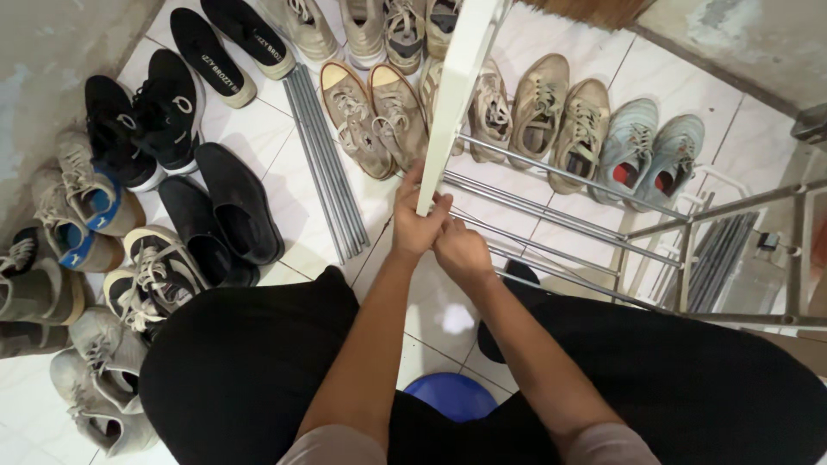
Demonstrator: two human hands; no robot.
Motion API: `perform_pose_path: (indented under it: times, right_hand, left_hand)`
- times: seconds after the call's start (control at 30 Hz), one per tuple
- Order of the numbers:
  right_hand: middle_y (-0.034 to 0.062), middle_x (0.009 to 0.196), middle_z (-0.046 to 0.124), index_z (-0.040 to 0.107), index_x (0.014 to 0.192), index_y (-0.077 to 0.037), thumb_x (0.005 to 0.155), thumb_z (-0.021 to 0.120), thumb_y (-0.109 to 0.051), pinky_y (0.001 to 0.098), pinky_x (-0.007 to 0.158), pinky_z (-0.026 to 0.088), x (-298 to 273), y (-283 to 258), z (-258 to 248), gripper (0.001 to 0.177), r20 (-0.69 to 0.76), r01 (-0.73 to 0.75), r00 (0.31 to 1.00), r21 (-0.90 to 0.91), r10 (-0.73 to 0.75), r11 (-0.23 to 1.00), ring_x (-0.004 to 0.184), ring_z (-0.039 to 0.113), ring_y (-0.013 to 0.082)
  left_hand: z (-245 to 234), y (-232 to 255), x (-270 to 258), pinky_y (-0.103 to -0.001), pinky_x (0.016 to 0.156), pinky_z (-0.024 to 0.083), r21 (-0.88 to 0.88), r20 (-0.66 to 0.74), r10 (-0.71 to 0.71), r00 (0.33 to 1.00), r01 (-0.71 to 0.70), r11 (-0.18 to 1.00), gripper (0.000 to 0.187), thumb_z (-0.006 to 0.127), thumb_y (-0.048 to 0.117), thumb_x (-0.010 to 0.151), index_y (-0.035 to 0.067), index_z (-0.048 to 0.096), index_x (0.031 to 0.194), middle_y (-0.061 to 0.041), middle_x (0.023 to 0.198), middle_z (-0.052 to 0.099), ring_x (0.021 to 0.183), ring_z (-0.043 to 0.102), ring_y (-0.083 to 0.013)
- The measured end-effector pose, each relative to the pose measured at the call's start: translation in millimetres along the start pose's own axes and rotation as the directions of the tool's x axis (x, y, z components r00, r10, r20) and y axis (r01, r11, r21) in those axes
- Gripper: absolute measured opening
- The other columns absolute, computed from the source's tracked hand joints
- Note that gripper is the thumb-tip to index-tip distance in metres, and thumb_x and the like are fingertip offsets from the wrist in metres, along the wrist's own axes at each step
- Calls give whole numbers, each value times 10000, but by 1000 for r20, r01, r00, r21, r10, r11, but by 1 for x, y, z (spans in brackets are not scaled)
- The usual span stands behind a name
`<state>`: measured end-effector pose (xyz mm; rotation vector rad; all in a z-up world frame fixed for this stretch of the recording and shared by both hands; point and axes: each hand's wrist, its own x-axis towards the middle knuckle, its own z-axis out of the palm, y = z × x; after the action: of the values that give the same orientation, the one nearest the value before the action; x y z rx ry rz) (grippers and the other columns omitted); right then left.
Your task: The person assembles a metal shoe rack by inserting vertical and horizontal metal rods into a white plastic frame. They repeatedly pick up rods from the floor, align them with the frame slots, and push them into place to build the structure.
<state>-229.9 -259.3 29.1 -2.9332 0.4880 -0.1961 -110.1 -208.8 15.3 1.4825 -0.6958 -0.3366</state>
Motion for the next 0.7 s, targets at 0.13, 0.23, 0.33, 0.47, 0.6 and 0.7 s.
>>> perform_pose_path:
  times: [0.13, 0.23, 0.33, 0.47, 0.6, 0.7]
  right_hand:
    - [176, 933, 711, 670, 942, -16, 926, 568, -207, 455, 590, 582, 13, 9, 2, 217, 96, -35, 995, 61, 29, 998, 748, 718, 333]
    - [187, 861, 732, 667, 953, -19, 955, 550, -227, 473, 639, 585, 20, 9, -7, 239, 238, -105, 968, 103, 78, 989, 706, 720, 354]
    - [229, 864, 740, 672, 991, -19, 976, 531, -254, 504, 716, 579, 31, 7, -24, 275, 386, -186, 914, 113, 129, 976, 760, 715, 402]
    - [264, 953, 728, 671, 1056, -23, 951, 487, -215, 517, 831, 547, 43, 15, -51, 286, 507, -312, 854, 317, 118, 896, 902, 694, 443]
    - [260, 1041, 712, 650, 1135, -14, 951, 459, -217, 482, 892, 530, 53, 22, -57, 334, 565, -334, 825, 499, -8, 800, 994, 678, 431]
    - [260, 1072, 714, 658, 1127, -19, 971, 464, -234, 502, 901, 519, 54, 18, -57, 329, 585, -360, 809, 418, 56, 834, 1017, 668, 432]
  left_hand:
    - [-5, 10, 4, -374, 830, 555, 117, -65, -150, 987, 157, 981, 143, 804, 123, 901, -7, 745, 894, -143, 956, 725, 893, 701, -303]
    - [-9, 28, 3, -411, 803, 546, 279, -102, 55, 993, -25, 960, 179, 753, 110, 854, 13, 730, 1003, -197, 1059, 691, 921, 687, -358]
    - [-11, 33, 10, -439, 764, 554, 262, -22, -61, 998, 65, 963, 150, 699, 151, 923, 27, 705, 1008, -200, 929, 716, 882, 694, -407]
    - [-20, 25, 20, -453, 690, 551, 272, 113, -76, 991, 42, 961, 166, 675, 173, 949, 9, 700, 948, -240, 872, 703, 809, 695, -439]
    - [-21, 18, 20, -453, 663, 552, 292, 115, -59, 992, 23, 956, 192, 669, 183, 940, -6, 696, 913, -257, 835, 698, 775, 697, -443]
    - [-25, 13, 20, -435, 677, 557, 269, 141, -87, 986, 46, 962, 202, 675, 196, 950, -3, 701, 920, -249, 844, 705, 780, 708, -416]
